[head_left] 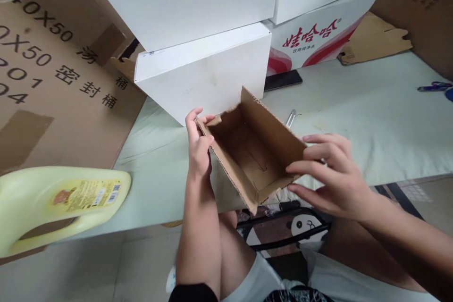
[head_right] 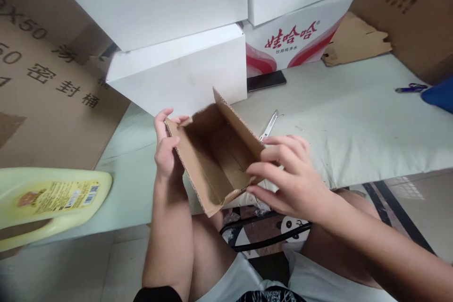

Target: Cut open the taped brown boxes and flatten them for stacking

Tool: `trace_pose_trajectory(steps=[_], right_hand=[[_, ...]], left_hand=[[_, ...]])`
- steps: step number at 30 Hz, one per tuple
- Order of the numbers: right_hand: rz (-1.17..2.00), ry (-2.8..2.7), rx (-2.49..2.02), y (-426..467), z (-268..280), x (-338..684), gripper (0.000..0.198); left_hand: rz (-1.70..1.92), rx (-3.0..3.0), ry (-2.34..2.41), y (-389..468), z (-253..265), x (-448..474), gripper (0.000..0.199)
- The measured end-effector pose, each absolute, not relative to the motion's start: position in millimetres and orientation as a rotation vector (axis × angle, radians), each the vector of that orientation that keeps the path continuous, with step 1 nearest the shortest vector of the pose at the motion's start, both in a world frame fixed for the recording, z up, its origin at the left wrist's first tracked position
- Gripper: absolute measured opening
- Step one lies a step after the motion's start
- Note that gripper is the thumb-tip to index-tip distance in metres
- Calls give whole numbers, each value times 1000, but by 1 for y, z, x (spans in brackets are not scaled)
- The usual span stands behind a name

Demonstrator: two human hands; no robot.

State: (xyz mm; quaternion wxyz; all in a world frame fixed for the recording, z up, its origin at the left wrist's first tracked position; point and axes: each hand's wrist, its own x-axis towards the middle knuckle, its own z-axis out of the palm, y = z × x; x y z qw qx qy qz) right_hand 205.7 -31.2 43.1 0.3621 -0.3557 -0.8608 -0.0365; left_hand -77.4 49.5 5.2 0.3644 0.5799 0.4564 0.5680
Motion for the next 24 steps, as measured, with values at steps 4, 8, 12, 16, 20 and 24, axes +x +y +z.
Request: trace_pose_trajectory(steps=[4, 8, 12, 16, 20, 24], right_hand=[[-196, -2106, -1064, -21, 35, 206, 22], [-81, -2031, -1036, -12, 29, 196, 38], [121, -1929, -927, -5, 19, 188, 60], [345, -1888, -788, -1, 8, 191, 77], [548, -2056, -729, 0, 7, 202, 53], [623, -2101, -655, 3, 5, 208, 38]], left_hand=[[1416, 1435, 1162, 49, 8, -79, 59], [1388, 1475, 1249, 49, 11, -74, 59], [1356, 1480, 1365, 50, 3, -61, 74], [1337, 1625, 1473, 51, -7, -51, 80], [1356, 1719, 1473, 55, -8, -48, 65], [1263, 1807, 1494, 58, -5, -49, 39]])
